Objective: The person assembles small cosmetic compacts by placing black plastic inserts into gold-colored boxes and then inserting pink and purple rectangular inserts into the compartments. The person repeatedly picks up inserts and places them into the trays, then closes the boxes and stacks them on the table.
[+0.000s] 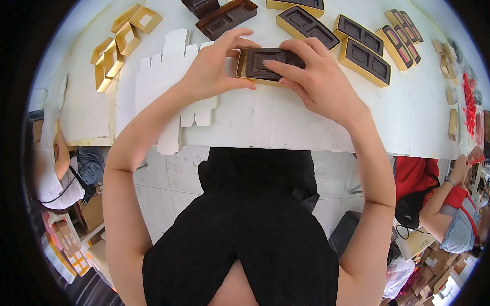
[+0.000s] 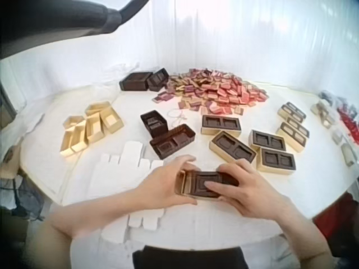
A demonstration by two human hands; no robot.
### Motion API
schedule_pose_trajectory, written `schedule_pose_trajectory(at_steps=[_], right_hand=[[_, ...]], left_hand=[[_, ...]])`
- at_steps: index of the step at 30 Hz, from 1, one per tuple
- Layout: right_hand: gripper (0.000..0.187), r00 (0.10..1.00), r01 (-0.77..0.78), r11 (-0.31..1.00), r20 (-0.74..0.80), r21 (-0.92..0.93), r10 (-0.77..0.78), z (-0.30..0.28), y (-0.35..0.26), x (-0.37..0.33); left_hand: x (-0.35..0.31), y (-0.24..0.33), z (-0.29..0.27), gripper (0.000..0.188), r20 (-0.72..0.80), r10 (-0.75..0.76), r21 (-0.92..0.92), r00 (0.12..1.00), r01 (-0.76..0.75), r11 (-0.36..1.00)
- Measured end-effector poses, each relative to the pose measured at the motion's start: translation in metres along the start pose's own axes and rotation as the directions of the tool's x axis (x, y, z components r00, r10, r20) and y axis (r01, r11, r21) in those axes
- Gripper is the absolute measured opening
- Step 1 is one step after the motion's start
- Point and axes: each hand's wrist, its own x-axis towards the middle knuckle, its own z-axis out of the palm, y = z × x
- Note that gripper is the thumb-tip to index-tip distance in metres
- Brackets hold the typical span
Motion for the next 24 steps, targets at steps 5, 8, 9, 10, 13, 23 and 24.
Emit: schedule_pose_trajectory(at_steps=[5,8,9,10,13,23,24], right_hand=[[0.035,1.000,0.012,1.000,0.017,0.019,-0.012,0.005,-0.003,0.001],[0.040,0.999,-0.022,0.998,-0.043,0.057,0.025,0.018,-0.005,0.007],[0.040,0.998,-0.029,0.998,-0.062,0.048,0.032,0.023,-0.005,0.009],[0.040,0.996,-0.037,0.999,-0.081,0.037,0.040,0.029,-0.005,0.012],[0.045,0.997,-0.045,0.995,0.054,-0.088,0.050,0.029,-0.007,0.005],[0.067,0.986,-0.130,0.981,0.089,-0.144,0.144,0.020,0.009,-0.005],[0.070,0.979,-0.206,0.960,-0.033,-0.192,0.203,0.019,0.011,-0.003]], left_hand=[[-0.001,-0.010,0.005,0.066,-0.048,0.051,-0.017,0.998,-0.052,0.998],[0.001,-0.003,0.006,0.066,-0.091,0.054,-0.049,0.994,-0.059,0.997],[0.001,-0.002,0.006,0.067,-0.080,0.049,-0.037,0.996,-0.052,0.998],[0.001,-0.002,0.005,0.067,-0.068,0.044,-0.026,0.997,-0.046,0.999],[-0.003,-0.009,0.006,0.061,-0.090,0.163,0.091,0.983,-0.155,0.984],[-0.004,0.007,0.016,0.057,0.035,0.371,0.609,0.928,-0.314,0.728],[-0.004,0.008,0.015,0.058,0.024,0.312,0.538,0.950,-0.275,0.797]])
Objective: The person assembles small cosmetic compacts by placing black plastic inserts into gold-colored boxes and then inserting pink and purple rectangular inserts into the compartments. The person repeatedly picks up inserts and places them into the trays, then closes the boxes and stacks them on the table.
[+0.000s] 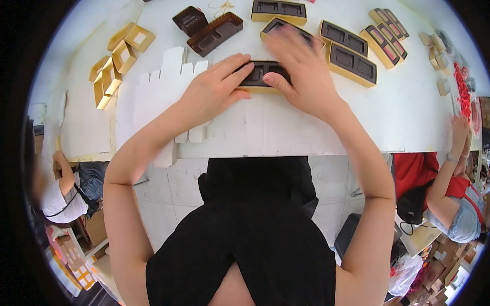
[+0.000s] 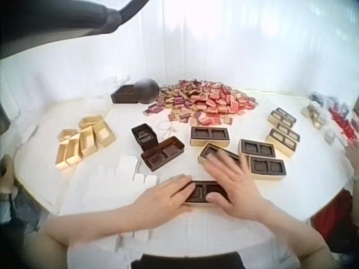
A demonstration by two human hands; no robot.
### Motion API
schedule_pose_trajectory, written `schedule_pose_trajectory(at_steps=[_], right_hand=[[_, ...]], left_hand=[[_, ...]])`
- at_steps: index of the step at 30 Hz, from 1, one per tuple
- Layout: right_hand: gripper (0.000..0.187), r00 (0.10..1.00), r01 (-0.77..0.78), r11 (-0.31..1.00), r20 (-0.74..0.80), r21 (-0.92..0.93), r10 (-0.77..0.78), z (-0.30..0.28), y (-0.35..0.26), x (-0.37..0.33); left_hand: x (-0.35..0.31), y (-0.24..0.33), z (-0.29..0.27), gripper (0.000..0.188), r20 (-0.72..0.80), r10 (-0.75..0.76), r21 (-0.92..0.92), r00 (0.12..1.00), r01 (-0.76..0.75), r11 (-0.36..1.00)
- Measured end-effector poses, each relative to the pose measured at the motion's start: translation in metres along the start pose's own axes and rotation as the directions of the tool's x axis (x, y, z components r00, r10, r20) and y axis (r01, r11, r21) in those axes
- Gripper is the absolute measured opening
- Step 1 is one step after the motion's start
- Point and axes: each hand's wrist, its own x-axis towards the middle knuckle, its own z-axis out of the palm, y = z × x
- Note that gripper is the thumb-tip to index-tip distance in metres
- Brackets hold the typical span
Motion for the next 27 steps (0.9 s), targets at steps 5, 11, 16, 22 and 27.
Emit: schedule_pose_trajectory(at_steps=[5,11,16,22,27], right_hand=[[0.076,0.974,-0.202,0.957,0.064,-0.206,0.220,0.006,0.008,-0.003],[0.066,0.983,-0.133,0.989,0.118,-0.066,0.140,-0.021,0.063,-0.036],[0.070,0.986,-0.115,0.993,0.123,0.006,0.113,-0.030,0.095,-0.050],[0.069,0.994,0.002,0.998,0.105,0.067,-0.009,-0.031,0.086,-0.056],[0.047,0.955,-0.156,0.970,-0.222,0.187,0.196,-0.049,0.108,-0.069]], left_hand=[[0.031,0.002,0.008,0.066,-0.023,0.003,-0.060,1.000,-0.004,0.998],[0.067,-0.054,0.011,0.056,-0.067,-0.243,0.081,0.968,0.248,0.965],[0.112,-0.056,0.051,0.050,0.083,-0.210,0.400,0.974,0.161,0.902],[0.154,-0.008,0.064,0.071,0.196,-0.287,-0.059,0.938,0.303,0.951],[0.151,0.026,0.044,0.096,0.193,-0.185,-0.007,0.964,0.189,0.982]])
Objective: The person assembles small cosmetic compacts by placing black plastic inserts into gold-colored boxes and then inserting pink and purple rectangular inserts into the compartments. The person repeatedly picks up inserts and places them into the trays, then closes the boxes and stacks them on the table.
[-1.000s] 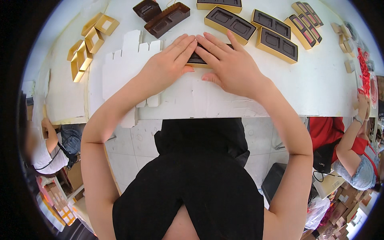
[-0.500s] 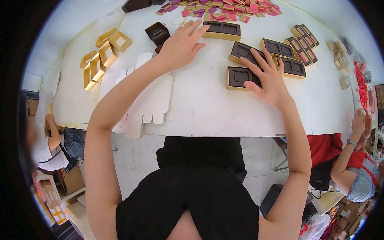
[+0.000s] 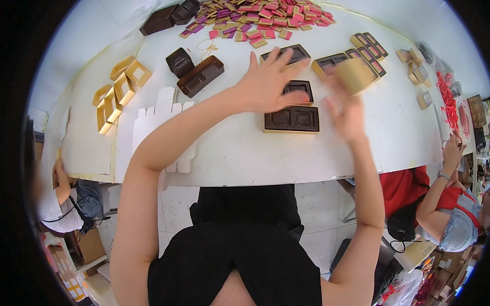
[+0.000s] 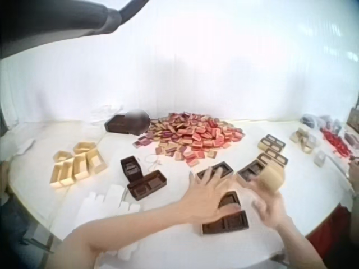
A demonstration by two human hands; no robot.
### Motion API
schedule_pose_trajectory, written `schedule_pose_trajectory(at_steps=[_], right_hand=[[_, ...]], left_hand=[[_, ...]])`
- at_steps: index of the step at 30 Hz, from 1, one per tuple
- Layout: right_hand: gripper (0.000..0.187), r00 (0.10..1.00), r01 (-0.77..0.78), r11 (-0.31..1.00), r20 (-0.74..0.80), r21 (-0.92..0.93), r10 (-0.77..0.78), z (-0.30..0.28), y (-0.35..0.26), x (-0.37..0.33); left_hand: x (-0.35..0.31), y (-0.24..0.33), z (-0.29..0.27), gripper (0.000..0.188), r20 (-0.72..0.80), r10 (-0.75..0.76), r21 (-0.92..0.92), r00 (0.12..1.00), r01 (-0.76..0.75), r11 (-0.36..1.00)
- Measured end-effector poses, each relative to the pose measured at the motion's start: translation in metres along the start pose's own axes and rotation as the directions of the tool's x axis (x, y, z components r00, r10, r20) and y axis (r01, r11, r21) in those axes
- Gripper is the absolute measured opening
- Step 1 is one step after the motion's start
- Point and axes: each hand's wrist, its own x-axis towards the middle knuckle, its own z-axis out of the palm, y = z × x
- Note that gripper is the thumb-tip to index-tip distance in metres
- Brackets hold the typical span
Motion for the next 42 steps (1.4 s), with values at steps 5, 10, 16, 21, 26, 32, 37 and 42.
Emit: schedule_pose_trajectory(at_steps=[5,10,16,21,26,32,37,42], right_hand=[[0.036,0.869,-0.436,0.884,-0.176,0.171,0.462,-0.026,0.043,0.019],[0.023,0.781,-0.446,0.864,-0.572,-0.233,0.249,-0.065,0.074,0.010],[0.057,0.721,-0.628,0.219,-0.454,-0.747,0.523,-0.070,0.143,-0.060],[0.064,0.552,-0.798,0.433,-0.219,-0.420,0.805,-0.087,0.196,-0.086],[0.059,0.718,-0.631,0.253,-0.427,-0.734,0.550,-0.103,0.215,-0.071],[0.051,0.766,-0.483,0.340,-0.201,-0.807,0.611,-0.129,0.303,-0.087],[0.029,0.710,-0.648,0.723,-0.532,-0.240,0.461,-0.108,0.176,-0.059],[0.019,0.776,-0.547,0.649,0.027,0.529,0.631,-0.058,0.044,-0.053]], left_hand=[[-0.009,0.018,0.007,0.101,0.171,0.193,0.067,0.966,-0.207,0.976],[-0.010,0.022,0.022,0.071,0.167,0.175,0.101,0.970,-0.193,0.976],[0.006,0.021,0.036,0.080,-0.054,0.231,0.145,0.971,-0.221,0.964],[0.058,0.038,0.040,0.083,-0.018,0.135,0.172,0.991,-0.130,0.976],[0.064,0.023,0.029,0.073,0.175,0.007,0.098,0.985,-0.024,0.995],[0.031,-0.006,0.023,0.048,0.103,0.222,0.056,0.970,-0.228,0.972],[-0.025,-0.032,0.005,0.036,0.068,0.246,-0.028,0.967,-0.244,0.969],[-0.038,-0.039,-0.006,0.037,0.048,0.262,-0.042,0.964,-0.261,0.965]])
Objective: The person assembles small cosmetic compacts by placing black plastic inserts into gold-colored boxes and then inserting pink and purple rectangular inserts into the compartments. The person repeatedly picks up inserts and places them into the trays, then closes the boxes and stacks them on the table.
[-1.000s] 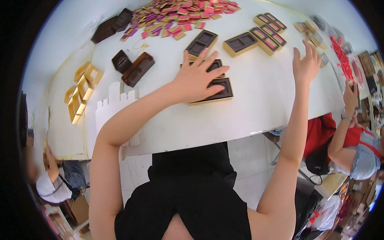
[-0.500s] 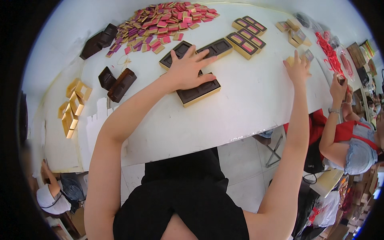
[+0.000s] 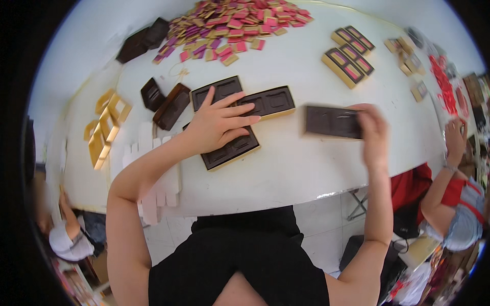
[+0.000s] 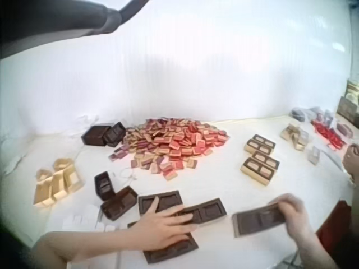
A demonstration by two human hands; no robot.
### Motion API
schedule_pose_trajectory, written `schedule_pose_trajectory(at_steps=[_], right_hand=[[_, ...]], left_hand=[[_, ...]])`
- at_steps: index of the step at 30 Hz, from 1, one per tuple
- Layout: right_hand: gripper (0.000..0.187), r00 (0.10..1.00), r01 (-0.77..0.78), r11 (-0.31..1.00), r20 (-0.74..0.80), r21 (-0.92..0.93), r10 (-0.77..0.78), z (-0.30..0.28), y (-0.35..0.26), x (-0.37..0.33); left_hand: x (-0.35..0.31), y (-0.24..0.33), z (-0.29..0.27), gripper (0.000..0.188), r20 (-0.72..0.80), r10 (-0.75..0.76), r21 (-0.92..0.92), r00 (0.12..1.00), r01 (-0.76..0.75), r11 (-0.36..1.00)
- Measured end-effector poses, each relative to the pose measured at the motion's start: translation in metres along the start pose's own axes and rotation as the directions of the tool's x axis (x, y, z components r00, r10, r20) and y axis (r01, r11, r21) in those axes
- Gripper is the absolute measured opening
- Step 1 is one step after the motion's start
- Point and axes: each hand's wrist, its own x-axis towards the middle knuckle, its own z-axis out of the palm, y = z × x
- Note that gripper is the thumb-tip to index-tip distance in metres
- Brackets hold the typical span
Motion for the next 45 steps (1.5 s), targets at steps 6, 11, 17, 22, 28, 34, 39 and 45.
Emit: schedule_pose_trajectory(at_steps=[6,11,17,22,28,34,39,45], right_hand=[[0.010,0.861,0.443,0.675,0.069,-0.590,-0.504,0.102,-0.023,0.007],[0.058,0.832,0.164,0.152,0.054,-0.975,-0.553,0.068,0.003,0.139],[0.064,0.952,0.249,0.118,0.221,-0.961,-0.212,0.062,0.032,0.173],[0.054,0.953,0.302,0.446,0.255,-0.843,-0.163,0.072,0.020,0.148],[0.045,0.929,0.361,0.377,0.296,-0.853,-0.221,0.076,0.029,0.160],[0.044,0.780,0.526,0.150,0.405,-0.837,-0.476,0.111,-0.009,0.179],[0.031,0.736,0.672,0.553,0.525,-0.492,-0.427,0.195,-0.009,0.214],[0.016,0.789,0.612,0.635,0.421,-0.472,-0.447,0.188,-0.030,0.175]], left_hand=[[-0.003,0.002,-0.011,0.053,-0.039,-0.008,-0.053,0.999,0.006,0.999],[-0.002,-0.003,-0.002,0.057,-0.017,0.093,0.004,0.995,-0.093,0.996],[-0.006,-0.007,0.002,0.054,-0.066,0.088,-0.052,0.994,-0.091,0.994],[-0.007,-0.009,0.008,0.051,-0.090,0.106,-0.087,0.990,-0.114,0.990],[-0.009,-0.008,0.009,0.051,-0.087,0.092,-0.095,0.992,-0.101,0.990],[-0.008,-0.008,0.007,0.047,-0.118,0.069,-0.127,0.991,-0.084,0.988],[-0.007,-0.009,0.005,0.042,-0.135,0.066,-0.126,0.989,-0.083,0.989],[-0.009,-0.013,0.005,0.041,-0.156,-0.014,-0.094,0.988,-0.001,0.996]])
